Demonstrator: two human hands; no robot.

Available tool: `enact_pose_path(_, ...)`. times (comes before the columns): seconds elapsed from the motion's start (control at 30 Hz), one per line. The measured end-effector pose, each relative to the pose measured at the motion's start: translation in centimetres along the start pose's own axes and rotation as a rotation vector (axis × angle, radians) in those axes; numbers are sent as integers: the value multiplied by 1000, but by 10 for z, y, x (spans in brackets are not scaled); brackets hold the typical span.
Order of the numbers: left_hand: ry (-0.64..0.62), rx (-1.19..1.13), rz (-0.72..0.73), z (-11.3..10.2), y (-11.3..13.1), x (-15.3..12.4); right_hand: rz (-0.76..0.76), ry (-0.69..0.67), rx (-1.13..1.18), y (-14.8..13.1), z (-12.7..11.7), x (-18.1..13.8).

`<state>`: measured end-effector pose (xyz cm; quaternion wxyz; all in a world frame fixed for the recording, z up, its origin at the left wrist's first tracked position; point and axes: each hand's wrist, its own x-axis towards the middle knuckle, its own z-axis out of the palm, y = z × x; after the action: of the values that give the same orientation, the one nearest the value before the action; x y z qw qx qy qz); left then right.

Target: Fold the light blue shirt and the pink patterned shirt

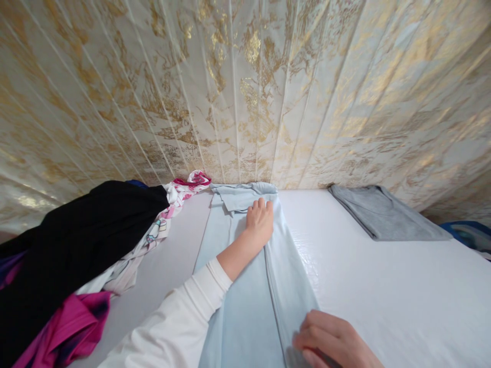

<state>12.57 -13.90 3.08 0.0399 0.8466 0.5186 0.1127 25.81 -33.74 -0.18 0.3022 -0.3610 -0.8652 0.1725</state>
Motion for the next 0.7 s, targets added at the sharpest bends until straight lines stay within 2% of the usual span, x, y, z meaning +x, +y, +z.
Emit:
enact_pose_path(0.13,-145,-30,362,-27,7,-54,270,23,52,12,-17,4)
enact_pose_path(0.2,-258,-95,672,-38,7,-90,301,74,8,20,-23,9)
enact_pose_path(0.23,-281,-134,760,-42,7,-107,289,96,-16,24,-24,13)
enact_pose_path(0.3,-296,-156,843,-41,8,-135,240,121,-59,31,-25,25)
enact_pose_path(0.4,-273,-113,943,-20,10,-158,191,58,-126,47,-20,52)
enact_pose_path(0.47,-229,-126,968,0,11,-164,203,-16,-223,64,-13,74)
enact_pose_path(0.57,-173,-174,1006,25,10,-167,310,-111,-451,94,-3,104)
enact_pose_path(0.7,-175,-179,1020,33,4,-164,426,-142,-608,122,1,127)
